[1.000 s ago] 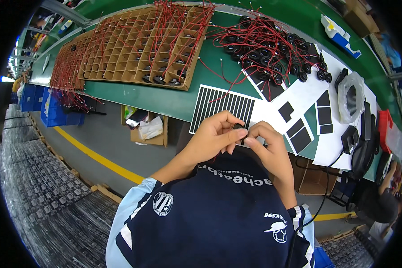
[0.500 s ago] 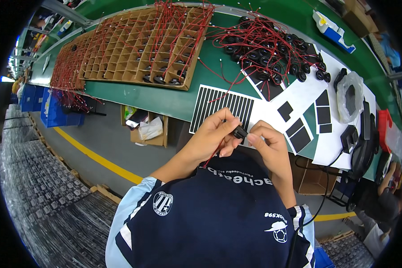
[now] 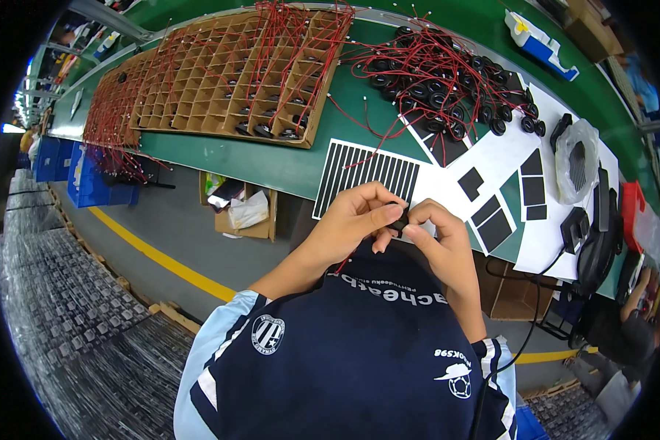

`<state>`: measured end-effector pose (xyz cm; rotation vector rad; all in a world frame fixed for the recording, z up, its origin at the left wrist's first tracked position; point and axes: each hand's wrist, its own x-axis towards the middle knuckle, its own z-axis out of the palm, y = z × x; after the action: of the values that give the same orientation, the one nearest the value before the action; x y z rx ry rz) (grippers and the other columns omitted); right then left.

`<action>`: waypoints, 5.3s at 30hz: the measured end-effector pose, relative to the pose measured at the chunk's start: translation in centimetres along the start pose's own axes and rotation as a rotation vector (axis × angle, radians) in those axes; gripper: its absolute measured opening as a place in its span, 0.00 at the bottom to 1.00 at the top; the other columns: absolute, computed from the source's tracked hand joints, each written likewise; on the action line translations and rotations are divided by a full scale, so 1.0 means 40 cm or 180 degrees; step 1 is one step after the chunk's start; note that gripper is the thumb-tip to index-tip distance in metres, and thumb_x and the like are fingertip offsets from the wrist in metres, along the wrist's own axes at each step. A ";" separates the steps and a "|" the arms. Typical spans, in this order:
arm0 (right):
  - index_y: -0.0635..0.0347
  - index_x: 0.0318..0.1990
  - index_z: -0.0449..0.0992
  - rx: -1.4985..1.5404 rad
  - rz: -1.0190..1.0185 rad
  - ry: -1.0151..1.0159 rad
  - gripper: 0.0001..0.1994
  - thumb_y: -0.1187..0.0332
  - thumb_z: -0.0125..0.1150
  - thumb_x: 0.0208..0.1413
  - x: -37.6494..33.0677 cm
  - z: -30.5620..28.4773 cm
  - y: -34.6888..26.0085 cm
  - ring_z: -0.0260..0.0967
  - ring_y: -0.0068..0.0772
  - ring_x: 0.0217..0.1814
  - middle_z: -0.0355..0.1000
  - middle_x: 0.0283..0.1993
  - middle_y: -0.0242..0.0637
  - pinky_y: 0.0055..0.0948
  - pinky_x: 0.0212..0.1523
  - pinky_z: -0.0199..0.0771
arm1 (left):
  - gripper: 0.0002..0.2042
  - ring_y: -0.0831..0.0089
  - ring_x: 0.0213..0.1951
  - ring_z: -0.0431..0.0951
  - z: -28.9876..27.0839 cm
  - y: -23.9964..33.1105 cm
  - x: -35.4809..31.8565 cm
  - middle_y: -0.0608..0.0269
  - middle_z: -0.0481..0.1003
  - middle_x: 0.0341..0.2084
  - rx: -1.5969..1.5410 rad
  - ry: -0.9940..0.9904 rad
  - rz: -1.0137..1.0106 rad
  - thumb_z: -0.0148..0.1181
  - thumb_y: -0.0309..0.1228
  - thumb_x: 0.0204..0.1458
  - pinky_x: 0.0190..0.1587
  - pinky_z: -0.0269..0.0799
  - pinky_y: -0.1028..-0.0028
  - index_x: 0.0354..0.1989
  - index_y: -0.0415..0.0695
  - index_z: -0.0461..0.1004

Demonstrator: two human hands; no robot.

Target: The person peels adhesive pads from a backing sheet by hand, attaches them to small circular electronic components, and places the assembled components into compartments of a grid organizer tray.

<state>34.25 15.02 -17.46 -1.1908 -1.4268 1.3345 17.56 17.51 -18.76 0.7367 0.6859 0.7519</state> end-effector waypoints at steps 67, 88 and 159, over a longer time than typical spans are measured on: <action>0.64 0.27 0.65 0.0270 -0.0114 0.0270 0.07 0.71 0.57 0.46 -0.006 0.008 0.018 0.56 0.19 0.27 0.62 0.23 0.29 0.18 0.33 0.58 | 0.11 0.80 0.18 0.67 0.011 -0.007 -0.003 0.63 0.66 0.17 -0.0028 0.0127 0.0241 0.49 0.33 0.53 0.22 0.62 0.82 0.38 0.42 0.56; 0.64 0.25 0.65 0.0011 -0.0237 0.0209 0.08 0.72 0.58 0.45 -0.010 0.007 0.002 0.57 0.18 0.24 0.62 0.21 0.30 0.17 0.28 0.59 | 0.11 0.83 0.15 0.61 0.012 -0.020 -0.009 0.63 0.66 0.18 -0.0519 -0.0178 0.0229 0.42 0.37 0.56 0.17 0.54 0.85 0.34 0.42 0.60; 0.67 0.30 0.66 -0.2998 0.0008 0.1869 0.06 0.78 0.55 0.43 -0.005 -0.137 0.124 0.57 0.40 0.35 0.60 0.34 0.42 0.31 0.37 0.59 | 0.08 0.74 0.12 0.68 -0.025 -0.014 0.005 0.55 0.66 0.18 -0.0446 -0.0803 -0.0021 0.42 0.24 0.52 0.16 0.66 0.75 0.35 0.44 0.50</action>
<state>40.11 15.92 -21.89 -1.9573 -1.6050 0.1750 17.09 17.73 -19.80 0.6862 0.4031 0.6796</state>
